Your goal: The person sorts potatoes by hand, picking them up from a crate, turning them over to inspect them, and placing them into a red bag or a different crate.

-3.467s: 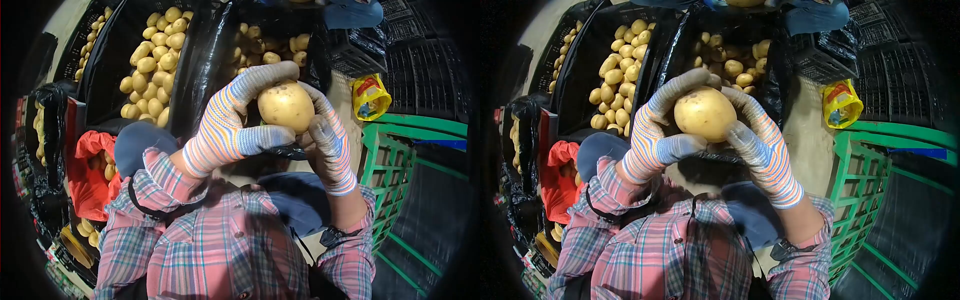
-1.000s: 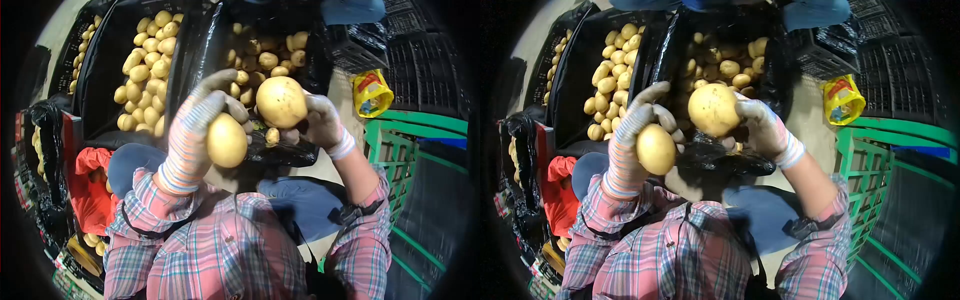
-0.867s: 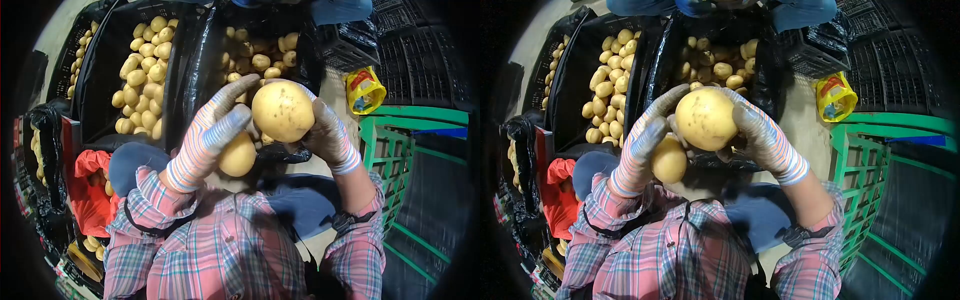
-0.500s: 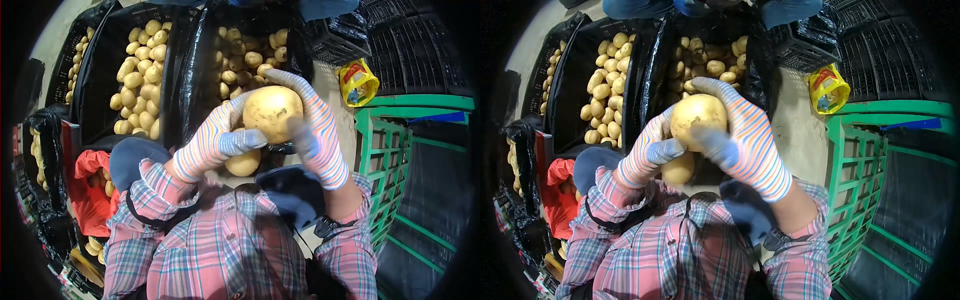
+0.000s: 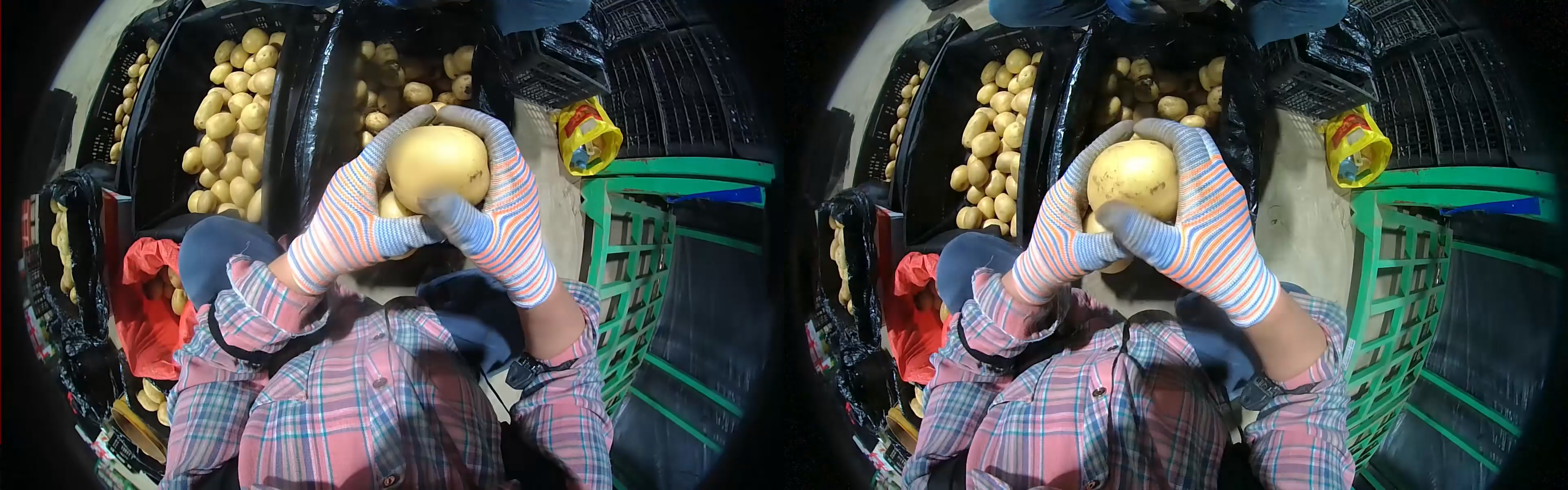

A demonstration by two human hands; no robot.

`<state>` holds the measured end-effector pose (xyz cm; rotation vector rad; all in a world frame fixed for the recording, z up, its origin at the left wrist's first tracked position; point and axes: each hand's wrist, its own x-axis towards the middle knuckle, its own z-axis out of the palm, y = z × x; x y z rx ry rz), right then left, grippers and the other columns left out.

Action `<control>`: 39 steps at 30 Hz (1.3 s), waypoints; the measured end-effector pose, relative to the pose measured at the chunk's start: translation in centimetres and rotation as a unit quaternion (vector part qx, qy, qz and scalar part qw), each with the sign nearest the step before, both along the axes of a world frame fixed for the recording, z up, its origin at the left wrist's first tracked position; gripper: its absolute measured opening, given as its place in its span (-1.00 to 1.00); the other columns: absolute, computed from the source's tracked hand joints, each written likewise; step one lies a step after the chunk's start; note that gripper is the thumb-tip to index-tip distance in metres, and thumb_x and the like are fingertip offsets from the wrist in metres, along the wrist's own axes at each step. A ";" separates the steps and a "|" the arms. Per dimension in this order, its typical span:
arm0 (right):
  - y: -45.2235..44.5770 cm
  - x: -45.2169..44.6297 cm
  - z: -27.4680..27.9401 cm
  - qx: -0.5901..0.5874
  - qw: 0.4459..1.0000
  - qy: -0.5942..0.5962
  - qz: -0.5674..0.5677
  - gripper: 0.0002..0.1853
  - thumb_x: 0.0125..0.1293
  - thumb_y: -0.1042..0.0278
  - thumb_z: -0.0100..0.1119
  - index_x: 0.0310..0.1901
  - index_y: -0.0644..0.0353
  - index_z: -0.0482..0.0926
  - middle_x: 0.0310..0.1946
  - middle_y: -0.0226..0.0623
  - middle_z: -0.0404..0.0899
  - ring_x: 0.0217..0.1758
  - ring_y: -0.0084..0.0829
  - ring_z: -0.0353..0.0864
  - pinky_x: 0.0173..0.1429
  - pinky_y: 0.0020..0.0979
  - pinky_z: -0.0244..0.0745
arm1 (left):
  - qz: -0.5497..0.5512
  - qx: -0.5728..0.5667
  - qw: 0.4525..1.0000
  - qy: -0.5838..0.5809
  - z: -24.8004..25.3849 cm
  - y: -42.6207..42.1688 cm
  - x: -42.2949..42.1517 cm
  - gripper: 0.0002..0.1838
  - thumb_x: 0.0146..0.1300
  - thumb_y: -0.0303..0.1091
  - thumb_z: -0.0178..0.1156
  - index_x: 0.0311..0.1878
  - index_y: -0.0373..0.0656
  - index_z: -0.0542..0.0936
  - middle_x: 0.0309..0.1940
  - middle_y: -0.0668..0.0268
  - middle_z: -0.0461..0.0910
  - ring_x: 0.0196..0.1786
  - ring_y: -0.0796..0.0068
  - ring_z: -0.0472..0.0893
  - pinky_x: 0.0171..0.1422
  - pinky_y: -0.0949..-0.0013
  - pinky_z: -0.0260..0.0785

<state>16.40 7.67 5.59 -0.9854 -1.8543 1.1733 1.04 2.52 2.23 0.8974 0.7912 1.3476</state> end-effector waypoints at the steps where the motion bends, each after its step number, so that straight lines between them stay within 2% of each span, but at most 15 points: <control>1: -0.1 0.0 0.1 0.016 0.999 -0.043 0.002 -0.26 0.13 -0.24 0.26 0.08 0.32 0.48 -0.09 -0.09 0.56 -0.03 -0.31 0.58 0.07 -0.35 0.46 | 0.002 -0.007 1.000 -0.011 0.0 0.0 0.1 0.01 -0.11 -0.20 0.56 0.38 -0.28 0.21 0.15 0.17 0.46 0.19 0.38 0.48 0.31 0.33 0.31; 2: -0.3 -0.3 0.3 -0.045 0.999 -0.009 -0.007 -0.42 0.27 -0.11 0.17 0.03 0.33 0.51 -0.11 -0.09 0.58 -0.05 -0.29 0.59 0.07 -0.35 0.47 | 0.003 -0.013 1.000 -0.022 0.1 0.0 0.2 0.02 -0.11 -0.19 0.56 0.39 -0.27 0.19 0.16 0.17 0.44 0.20 0.37 0.47 0.32 0.32 0.31; 6: 0.0 -0.4 0.2 -0.158 0.983 0.084 -0.036 -0.54 0.40 0.01 0.01 -0.01 0.33 0.54 -0.12 -0.10 0.59 -0.07 -0.33 0.60 0.03 -0.37 0.49 | -0.010 -0.040 0.997 -0.061 0.3 -0.1 0.5 0.04 -0.11 -0.18 0.55 0.40 -0.25 0.16 0.18 0.16 0.41 0.23 0.36 0.44 0.33 0.32 0.30; 9: 0.1 0.1 0.4 -0.158 0.983 0.090 -0.022 -0.53 0.48 0.07 -0.14 0.05 0.35 0.54 -0.12 -0.11 0.60 -0.04 -0.33 0.60 0.10 -0.38 0.45 | -0.020 -0.041 0.997 -0.058 0.5 -0.2 0.2 0.02 -0.10 -0.21 0.53 0.40 -0.25 0.16 0.17 0.16 0.42 0.22 0.36 0.45 0.33 0.32 0.30; 11: -0.1 -0.1 0.5 -0.124 0.990 0.064 -0.026 -0.56 0.45 0.13 -0.08 0.07 0.37 0.52 -0.11 -0.07 0.58 -0.01 -0.26 0.59 0.13 -0.36 0.43 | -0.022 -0.039 0.998 -0.043 0.5 -0.1 0.0 0.00 -0.09 -0.22 0.52 0.39 -0.25 0.17 0.17 0.17 0.42 0.22 0.36 0.45 0.32 0.33 0.30; 12: -0.3 -0.2 0.4 -0.019 0.999 0.017 -0.024 -0.57 0.43 0.15 -0.05 0.08 0.37 0.51 -0.11 -0.06 0.57 -0.01 -0.24 0.58 0.14 -0.36 0.43 | -0.021 -0.036 0.998 -0.045 0.5 -0.1 0.0 -0.01 -0.08 -0.24 0.51 0.39 -0.25 0.17 0.16 0.17 0.43 0.21 0.36 0.46 0.32 0.33 0.31; 15: 0.0 0.3 0.2 0.075 0.997 -0.022 -0.008 -0.60 0.38 0.25 0.00 0.11 0.36 0.49 -0.12 -0.04 0.55 0.00 -0.19 0.56 0.13 -0.36 0.41 | -0.024 -0.046 0.997 -0.054 0.6 -0.1 0.0 -0.02 -0.08 -0.27 0.51 0.38 -0.25 0.18 0.15 0.17 0.43 0.20 0.36 0.47 0.31 0.32 0.31; 19: 0.2 1.1 0.1 -0.036 0.997 0.060 0.018 -0.62 0.34 0.36 -0.01 0.14 0.34 0.48 -0.11 -0.03 0.55 -0.02 -0.18 0.57 0.11 -0.35 0.42 | -0.032 -0.062 0.995 -0.066 0.6 -0.2 0.0 -0.03 -0.09 -0.29 0.51 0.38 -0.23 0.19 0.14 0.16 0.44 0.19 0.37 0.48 0.30 0.32 0.33; 22: 0.3 1.0 0.8 -0.003 1.000 0.012 0.018 -0.61 0.31 0.38 -0.02 0.13 0.34 0.49 -0.10 -0.02 0.55 -0.05 -0.18 0.59 0.10 -0.35 0.43 | -0.028 -0.042 0.998 -0.033 0.7 0.0 -0.1 -0.04 -0.09 -0.30 0.51 0.38 -0.23 0.20 0.13 0.16 0.45 0.18 0.37 0.48 0.29 0.31 0.34; 24: 0.3 0.9 0.8 0.097 0.994 -0.040 0.035 -0.59 0.26 0.38 0.01 0.12 0.35 0.48 -0.11 -0.01 0.55 -0.06 -0.17 0.59 0.10 -0.35 0.44 | -0.027 -0.039 0.998 -0.029 0.5 -0.1 -0.2 -0.05 -0.08 -0.30 0.51 0.37 -0.23 0.20 0.13 0.17 0.45 0.17 0.38 0.49 0.29 0.32 0.34; 28: 0.7 1.7 0.5 0.090 0.994 -0.031 0.049 -0.56 0.21 0.39 0.05 0.13 0.36 0.48 -0.11 -0.01 0.56 -0.06 -0.16 0.60 0.10 -0.34 0.45 | -0.022 -0.036 0.999 -0.023 0.2 -0.2 -0.1 -0.06 -0.08 -0.29 0.51 0.37 -0.23 0.22 0.12 0.19 0.45 0.16 0.39 0.49 0.28 0.34 0.34; 31: 0.4 1.5 1.6 -0.045 0.998 -0.045 0.028 -0.55 0.19 0.39 0.04 0.12 0.36 0.48 -0.11 0.01 0.56 -0.05 -0.14 0.60 0.10 -0.34 0.45 | -0.020 -0.024 0.999 -0.021 0.3 -0.2 -0.1 -0.07 -0.07 -0.31 0.51 0.36 -0.23 0.23 0.12 0.18 0.46 0.17 0.40 0.49 0.28 0.35 0.34; 33: 0.7 1.5 0.3 0.092 0.994 -0.045 0.047 -0.56 0.19 0.39 0.04 0.12 0.36 0.48 -0.12 -0.01 0.57 -0.05 -0.16 0.61 0.10 -0.34 0.45 | -0.020 -0.029 0.999 -0.020 0.3 -0.2 -0.2 -0.08 -0.07 -0.31 0.50 0.36 -0.24 0.23 0.12 0.18 0.46 0.16 0.40 0.49 0.28 0.35 0.34; 37: 0.6 1.6 0.9 -0.036 0.999 -0.011 0.031 -0.56 0.19 0.35 0.10 0.10 0.36 0.49 -0.14 -0.03 0.57 -0.06 -0.18 0.61 0.09 -0.34 0.46 | -0.016 -0.016 1.000 0.000 0.2 -0.2 -0.1 -0.08 -0.08 -0.29 0.52 0.35 -0.22 0.25 0.10 0.20 0.47 0.16 0.40 0.49 0.27 0.36 0.34; 39: 0.6 1.3 0.4 0.011 0.999 -0.007 0.044 -0.49 0.14 0.23 0.23 0.10 0.35 0.48 -0.14 -0.03 0.57 -0.07 -0.18 0.61 0.08 -0.34 0.47 | -0.004 -0.001 0.999 0.033 0.0 -0.1 -0.2 -0.09 -0.09 -0.28 0.52 0.34 -0.22 0.27 0.10 0.18 0.49 0.16 0.39 0.50 0.27 0.35 0.35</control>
